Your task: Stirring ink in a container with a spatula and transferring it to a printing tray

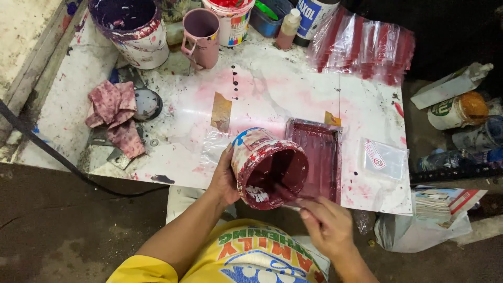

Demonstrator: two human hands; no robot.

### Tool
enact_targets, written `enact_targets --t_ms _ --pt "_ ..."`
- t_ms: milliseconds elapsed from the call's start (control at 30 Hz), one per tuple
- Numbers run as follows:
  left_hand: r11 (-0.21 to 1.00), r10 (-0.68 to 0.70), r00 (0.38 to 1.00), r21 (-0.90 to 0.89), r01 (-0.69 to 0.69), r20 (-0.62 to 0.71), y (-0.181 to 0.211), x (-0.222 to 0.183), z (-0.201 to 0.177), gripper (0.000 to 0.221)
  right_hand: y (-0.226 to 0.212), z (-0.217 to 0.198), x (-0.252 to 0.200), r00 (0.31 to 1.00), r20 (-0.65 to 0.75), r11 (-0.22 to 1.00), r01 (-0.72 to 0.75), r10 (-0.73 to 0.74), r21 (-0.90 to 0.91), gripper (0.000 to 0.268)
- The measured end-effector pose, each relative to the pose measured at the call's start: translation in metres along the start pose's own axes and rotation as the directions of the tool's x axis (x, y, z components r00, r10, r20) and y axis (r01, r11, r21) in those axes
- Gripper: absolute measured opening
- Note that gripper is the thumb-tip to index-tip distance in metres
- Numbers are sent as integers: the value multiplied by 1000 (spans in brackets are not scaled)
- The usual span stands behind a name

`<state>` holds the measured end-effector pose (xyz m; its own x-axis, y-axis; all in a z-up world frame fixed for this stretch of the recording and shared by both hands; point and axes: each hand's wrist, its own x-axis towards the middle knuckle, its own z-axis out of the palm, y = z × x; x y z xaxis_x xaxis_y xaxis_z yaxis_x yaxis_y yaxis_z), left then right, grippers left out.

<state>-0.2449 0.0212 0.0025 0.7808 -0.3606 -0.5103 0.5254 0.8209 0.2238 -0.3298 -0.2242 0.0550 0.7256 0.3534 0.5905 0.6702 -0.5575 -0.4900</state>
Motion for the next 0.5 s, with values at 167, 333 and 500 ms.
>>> enact_targets --t_ms 167,333,500 --pt "999 -37 998 -10 37 58 -3 0 -4 73 19 -8 -30 980 -197 993 -58 37 -101 20" --pt "998 -16 996 51 21 -91 -5 -1 0 68 1 6 -21 995 -100 985 1 -18 -173 33" --pt "999 -38 996 33 40 -78 -7 0 -4 70 -13 2 -14 950 -171 913 -187 262 362 26"
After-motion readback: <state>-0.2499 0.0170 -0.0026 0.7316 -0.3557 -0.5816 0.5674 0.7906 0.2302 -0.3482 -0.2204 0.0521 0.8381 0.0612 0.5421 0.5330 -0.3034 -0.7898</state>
